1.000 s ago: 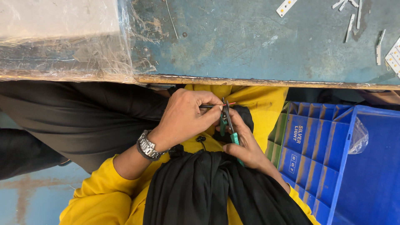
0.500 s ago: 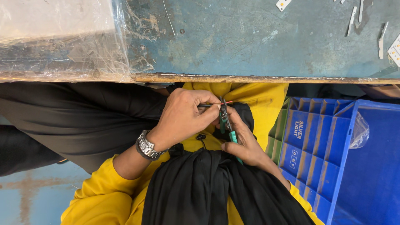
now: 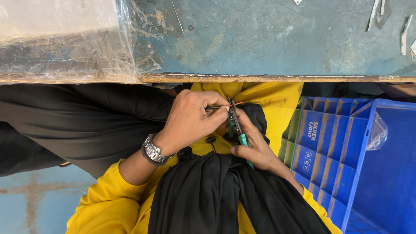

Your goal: The person strips the ends of red and black wires using wire strippers, then uses a soldering iron to tin the exposed wire ends. The person repeats this process for several wire pairs on a workbench with LED strips and light housings nearby.

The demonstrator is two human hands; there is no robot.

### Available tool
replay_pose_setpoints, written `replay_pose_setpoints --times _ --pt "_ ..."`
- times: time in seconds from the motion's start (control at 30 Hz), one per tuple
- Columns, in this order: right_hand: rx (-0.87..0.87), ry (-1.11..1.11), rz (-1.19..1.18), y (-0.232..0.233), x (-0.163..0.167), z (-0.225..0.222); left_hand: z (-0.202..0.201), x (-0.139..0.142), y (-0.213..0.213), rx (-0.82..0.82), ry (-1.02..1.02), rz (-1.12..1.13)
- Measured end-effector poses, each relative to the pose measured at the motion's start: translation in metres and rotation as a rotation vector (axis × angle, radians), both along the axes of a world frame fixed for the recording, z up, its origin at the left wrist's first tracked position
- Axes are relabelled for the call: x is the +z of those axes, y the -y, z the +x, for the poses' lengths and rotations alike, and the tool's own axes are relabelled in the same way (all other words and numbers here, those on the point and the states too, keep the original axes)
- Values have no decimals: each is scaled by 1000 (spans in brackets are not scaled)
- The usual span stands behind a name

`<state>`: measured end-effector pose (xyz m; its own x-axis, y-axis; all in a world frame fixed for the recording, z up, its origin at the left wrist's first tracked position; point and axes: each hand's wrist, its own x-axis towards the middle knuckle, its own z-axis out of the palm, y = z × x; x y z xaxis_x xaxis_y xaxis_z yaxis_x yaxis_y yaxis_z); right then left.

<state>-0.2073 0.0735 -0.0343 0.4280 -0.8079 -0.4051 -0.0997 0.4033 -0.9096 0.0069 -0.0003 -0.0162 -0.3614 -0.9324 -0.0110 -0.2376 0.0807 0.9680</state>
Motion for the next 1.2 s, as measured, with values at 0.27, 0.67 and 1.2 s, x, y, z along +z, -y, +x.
replay_pose_setpoints --times 0.27,0.67,1.2 --pt "0 40 -22 0 3 2 1 -1 0 -16 4 -1" --pt "-55 96 51 -5 -9 2 1 6 2 -77 -81 137" --pt "-148 102 50 10 -57 -14 -7 -15 12 -18 69 -189"
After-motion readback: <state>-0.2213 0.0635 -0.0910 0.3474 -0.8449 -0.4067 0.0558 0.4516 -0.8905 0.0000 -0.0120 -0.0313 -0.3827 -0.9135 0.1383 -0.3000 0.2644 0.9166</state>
